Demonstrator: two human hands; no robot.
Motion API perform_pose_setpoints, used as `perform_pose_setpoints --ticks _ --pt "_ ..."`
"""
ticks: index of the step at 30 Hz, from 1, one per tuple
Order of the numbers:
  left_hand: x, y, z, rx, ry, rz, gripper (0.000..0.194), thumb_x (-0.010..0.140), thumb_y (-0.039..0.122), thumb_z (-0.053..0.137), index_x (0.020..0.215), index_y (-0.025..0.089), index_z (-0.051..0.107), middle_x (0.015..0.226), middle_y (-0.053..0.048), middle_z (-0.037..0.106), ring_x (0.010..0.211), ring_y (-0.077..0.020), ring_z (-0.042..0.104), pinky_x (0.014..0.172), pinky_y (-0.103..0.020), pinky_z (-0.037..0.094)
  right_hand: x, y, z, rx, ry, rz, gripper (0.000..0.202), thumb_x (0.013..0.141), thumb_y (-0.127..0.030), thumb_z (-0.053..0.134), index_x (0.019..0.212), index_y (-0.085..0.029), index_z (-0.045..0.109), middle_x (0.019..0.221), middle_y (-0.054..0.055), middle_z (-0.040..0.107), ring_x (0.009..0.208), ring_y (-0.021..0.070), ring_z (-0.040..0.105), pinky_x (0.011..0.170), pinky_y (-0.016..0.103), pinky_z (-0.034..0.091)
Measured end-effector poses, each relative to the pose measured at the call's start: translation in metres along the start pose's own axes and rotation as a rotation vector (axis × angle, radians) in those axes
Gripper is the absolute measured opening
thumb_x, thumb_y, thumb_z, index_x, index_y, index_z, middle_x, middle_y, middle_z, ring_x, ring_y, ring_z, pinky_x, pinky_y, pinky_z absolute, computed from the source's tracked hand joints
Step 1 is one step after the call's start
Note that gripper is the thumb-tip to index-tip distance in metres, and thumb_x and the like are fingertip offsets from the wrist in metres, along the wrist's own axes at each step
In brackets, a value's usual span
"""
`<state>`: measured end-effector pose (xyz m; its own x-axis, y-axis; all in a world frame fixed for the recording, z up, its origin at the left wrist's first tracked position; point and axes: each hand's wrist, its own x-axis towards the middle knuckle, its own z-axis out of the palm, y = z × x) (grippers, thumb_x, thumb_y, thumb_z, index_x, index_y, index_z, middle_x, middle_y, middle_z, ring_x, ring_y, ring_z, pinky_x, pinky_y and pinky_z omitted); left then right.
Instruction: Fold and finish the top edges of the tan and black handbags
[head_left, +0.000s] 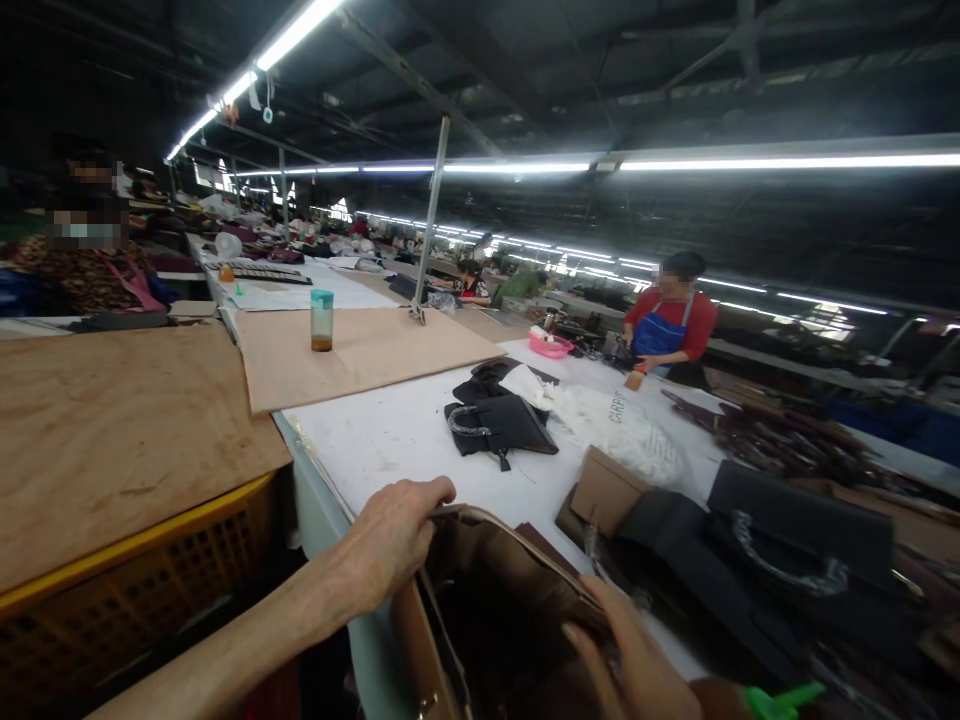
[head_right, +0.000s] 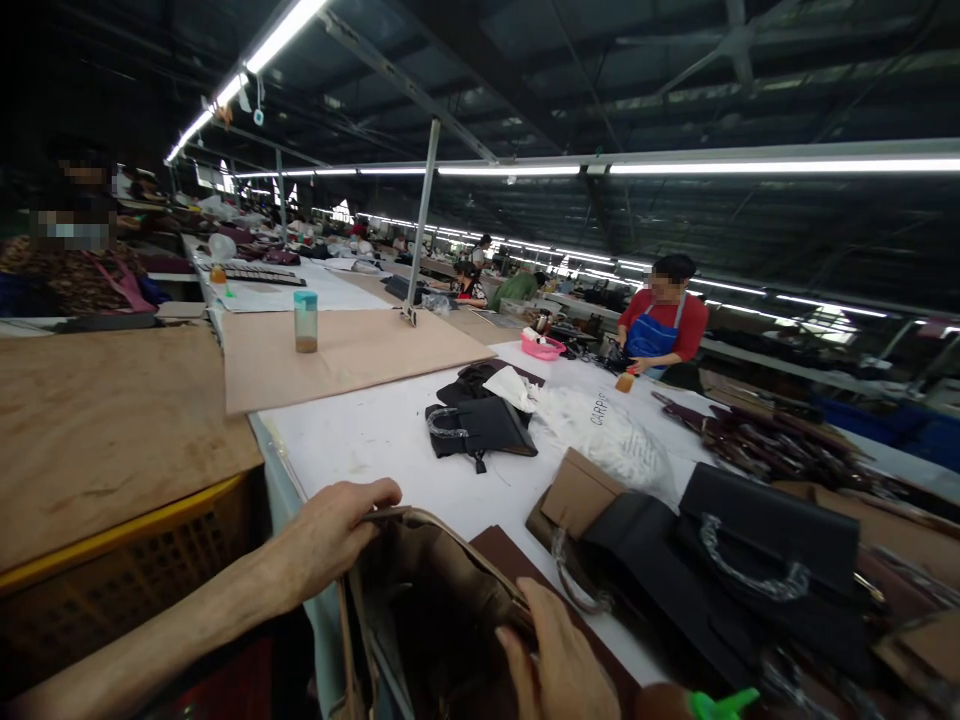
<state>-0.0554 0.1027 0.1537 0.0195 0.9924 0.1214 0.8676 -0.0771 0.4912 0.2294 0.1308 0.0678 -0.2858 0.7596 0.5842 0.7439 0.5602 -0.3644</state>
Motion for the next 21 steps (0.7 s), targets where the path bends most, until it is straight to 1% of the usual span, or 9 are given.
perform_pose_setpoints --ticks 2,4,6,10,11,14,16,18,21 --pt "-0.002 0.006 -0.004 0.062 0.006 0.125 0.043 0.068 0.005 0.042 0.107 0.023 0.05 0.106 -0.005 0.059 0.095 -0.0202 0.055 0.079 -0.031 0.042 0.006 -0.003 0.008 -0.037 -0.045 -0.022 0.029 0.084 -0.037 0.046 0.107 -0.022 0.054 0.101 0.006 0.066 0.088 0.0219 0.064 0.071 0.03 0.055" --pt "-0.003 0.012 -0.007 0.121 0.02 0.304 0.042 0.07 0.006 0.045 0.108 0.023 0.047 0.123 -0.005 0.049 0.108 -0.0203 0.047 0.088 -0.033 0.039 0.01 -0.004 0.01 -0.06 -0.07 -0.016 0.028 0.086 -0.036 0.043 0.107 -0.021 0.053 0.102 0.006 0.066 0.09 0.0208 0.063 0.074 0.03 0.054" --pt "-0.002 0.018 -0.007 0.18 0.031 0.402 0.032 0.073 0.008 0.046 0.102 0.022 0.049 0.125 -0.004 0.046 0.11 -0.0207 0.044 0.091 -0.035 0.038 0.014 -0.006 0.009 -0.064 -0.108 0.004 0.027 0.086 -0.036 0.042 0.107 -0.022 0.053 0.1 0.006 0.066 0.088 0.0202 0.063 0.073 0.029 0.053" --pt "0.007 0.025 0.001 0.286 0.031 0.323 0.011 0.076 0.016 0.053 0.087 0.019 0.054 0.107 -0.006 0.053 0.097 -0.0219 0.049 0.082 -0.036 0.043 0.02 -0.013 0.005 -0.027 -0.168 0.061 0.024 0.087 -0.036 0.04 0.104 -0.024 0.053 0.093 0.004 0.066 0.081 0.0193 0.063 0.068 0.029 0.052" --pt "0.009 0.026 0.004 0.307 0.026 0.308 0.007 0.076 0.018 0.055 0.084 0.018 0.055 0.106 -0.006 0.053 0.095 -0.0225 0.05 0.08 -0.037 0.043 0.021 -0.016 0.005 -0.018 -0.164 0.076 0.024 0.087 -0.035 0.04 0.104 -0.023 0.053 0.094 0.005 0.066 0.082 0.0196 0.062 0.07 0.03 0.051" --pt "0.017 0.027 0.012 0.327 0.021 0.309 0.007 0.075 0.024 0.061 0.078 0.018 0.058 0.109 -0.007 0.053 0.096 -0.0245 0.05 0.079 -0.038 0.044 0.023 -0.023 0.005 0.003 -0.128 0.118 0.025 0.087 -0.035 0.039 0.104 -0.022 0.052 0.097 0.006 0.064 0.086 0.0211 0.061 0.075 0.033 0.049" --pt "0.019 0.026 0.017 0.282 0.035 0.306 0.003 0.076 0.021 0.059 0.075 0.019 0.06 0.114 -0.005 0.052 0.098 -0.0238 0.05 0.08 -0.037 0.044 0.026 -0.026 0.004 0.032 -0.119 0.13 0.025 0.087 -0.035 0.039 0.104 -0.022 0.053 0.097 0.006 0.064 0.087 0.0209 0.06 0.076 0.032 0.048" --pt "0.018 0.025 0.018 0.195 0.027 0.306 0.009 0.076 0.015 0.055 0.071 0.019 0.06 0.119 -0.004 0.049 0.101 -0.0217 0.05 0.082 -0.034 0.044 0.031 -0.028 0.0 0.079 -0.131 0.145 0.023 0.087 -0.034 0.041 0.101 -0.023 0.054 0.095 0.004 0.064 0.086 0.0193 0.06 0.075 0.029 0.047" --pt "0.012 0.023 0.013 0.036 -0.058 0.396 0.014 0.073 0.008 0.054 0.067 0.019 0.059 0.126 -0.001 0.044 0.108 -0.0187 0.047 0.087 -0.028 0.041 0.04 -0.028 -0.006 0.149 -0.154 0.19 0.017 0.085 -0.032 0.044 0.094 -0.024 0.056 0.091 0.001 0.064 0.083 0.0169 0.059 0.072 0.026 0.046"
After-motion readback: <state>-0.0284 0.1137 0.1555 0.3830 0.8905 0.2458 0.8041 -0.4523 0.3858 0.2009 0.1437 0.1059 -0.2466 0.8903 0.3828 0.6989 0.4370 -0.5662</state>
